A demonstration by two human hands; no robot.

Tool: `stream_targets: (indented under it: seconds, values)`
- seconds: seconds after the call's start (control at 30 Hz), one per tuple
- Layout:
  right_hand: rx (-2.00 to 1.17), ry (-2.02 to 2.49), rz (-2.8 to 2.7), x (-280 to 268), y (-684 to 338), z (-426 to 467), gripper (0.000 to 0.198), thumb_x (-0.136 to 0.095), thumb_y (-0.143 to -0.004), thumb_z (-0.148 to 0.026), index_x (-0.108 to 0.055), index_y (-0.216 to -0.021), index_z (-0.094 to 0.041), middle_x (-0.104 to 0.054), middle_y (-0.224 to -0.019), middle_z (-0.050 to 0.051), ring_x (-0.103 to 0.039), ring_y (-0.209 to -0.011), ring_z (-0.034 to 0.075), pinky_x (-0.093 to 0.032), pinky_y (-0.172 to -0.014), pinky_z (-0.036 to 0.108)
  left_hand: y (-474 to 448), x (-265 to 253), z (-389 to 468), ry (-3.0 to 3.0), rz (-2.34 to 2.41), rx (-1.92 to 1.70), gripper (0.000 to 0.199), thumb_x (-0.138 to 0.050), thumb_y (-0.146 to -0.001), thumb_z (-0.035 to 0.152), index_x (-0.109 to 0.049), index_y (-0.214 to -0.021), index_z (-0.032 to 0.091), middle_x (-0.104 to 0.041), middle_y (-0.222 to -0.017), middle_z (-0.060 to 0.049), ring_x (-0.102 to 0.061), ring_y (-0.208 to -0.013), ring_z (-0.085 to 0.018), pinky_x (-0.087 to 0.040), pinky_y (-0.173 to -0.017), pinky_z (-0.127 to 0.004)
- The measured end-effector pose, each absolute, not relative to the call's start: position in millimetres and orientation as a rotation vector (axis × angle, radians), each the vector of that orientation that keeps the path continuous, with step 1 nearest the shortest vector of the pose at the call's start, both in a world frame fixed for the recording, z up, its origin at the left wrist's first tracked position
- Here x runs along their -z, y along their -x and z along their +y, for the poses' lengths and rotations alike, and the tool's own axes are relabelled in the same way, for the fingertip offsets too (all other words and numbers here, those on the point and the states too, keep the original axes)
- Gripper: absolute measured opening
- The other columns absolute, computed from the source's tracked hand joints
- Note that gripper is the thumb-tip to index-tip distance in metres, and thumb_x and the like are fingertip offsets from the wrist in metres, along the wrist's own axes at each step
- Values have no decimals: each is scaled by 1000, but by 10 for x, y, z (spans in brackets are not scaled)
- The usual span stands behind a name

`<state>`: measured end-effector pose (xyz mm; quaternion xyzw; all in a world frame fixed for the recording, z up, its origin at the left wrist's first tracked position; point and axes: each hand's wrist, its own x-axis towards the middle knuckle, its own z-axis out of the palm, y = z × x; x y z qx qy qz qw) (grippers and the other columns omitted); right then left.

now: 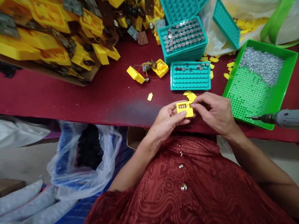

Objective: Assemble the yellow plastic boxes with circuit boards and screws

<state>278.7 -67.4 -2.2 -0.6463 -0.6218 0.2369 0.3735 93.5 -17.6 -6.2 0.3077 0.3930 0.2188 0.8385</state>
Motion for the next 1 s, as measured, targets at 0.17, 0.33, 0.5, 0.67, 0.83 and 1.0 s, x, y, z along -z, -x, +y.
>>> stream_targets:
  seconds: [0.17,0.33,0.5,0.67,0.83,1.0]
  values:
    - [-554,1675,-1614,49,-2788,-613,18,-68,-101,-34,-76,-90,-22,-75,-94,6,-66,-85,19,-53,-87,36,-763,80,-109,-674,897,-562,40,-87,-81,18,-76,-119,15,-84,-115,-11,-84,-96,-21,-68,-73,-23]
    - [-528,1765,-1914,121,-2867,-706,19,-61,-103,-27,-78,-98,-20,-74,-101,10,-66,-94,23,-52,-88,38,-601,146,-13,-711,978,-686,39,-88,-81,22,-77,-118,18,-83,-119,-11,-84,-99,-22,-68,-74,-24]
    - [-231,1914,-2087,294,-2716,-811,25,-54,-106,-22,-76,-98,-13,-69,-99,14,-59,-92,25,-47,-82,38,-624,150,21,-661,955,-727,46,-92,-76,20,-75,-118,16,-84,-115,-11,-85,-93,-22,-68,-72,-25]
    - [23,1831,-2148,347,-2589,-755,30,-50,-105,-9,-73,-87,-15,-66,-91,10,-53,-86,21,-41,-77,34,-663,128,27,-587,993,-715,53,-96,-73,21,-72,-120,14,-84,-110,-10,-84,-88,-21,-67,-69,-23]
    - [166,1762,-2153,346,-2569,-735,27,-52,-101,-3,-74,-90,-15,-67,-89,10,-50,-82,21,-38,-74,35,-638,116,75,-601,969,-724,52,-97,-73,22,-74,-119,14,-84,-113,-11,-84,-89,-20,-68,-69,-22]
    - [31,1766,-2074,334,-2681,-592,29,-49,-100,-6,-71,-83,-13,-66,-84,11,-54,-78,20,-42,-74,34,-607,94,69,-600,981,-724,51,-96,-75,20,-73,-121,14,-83,-114,-11,-84,-89,-20,-67,-69,-23]
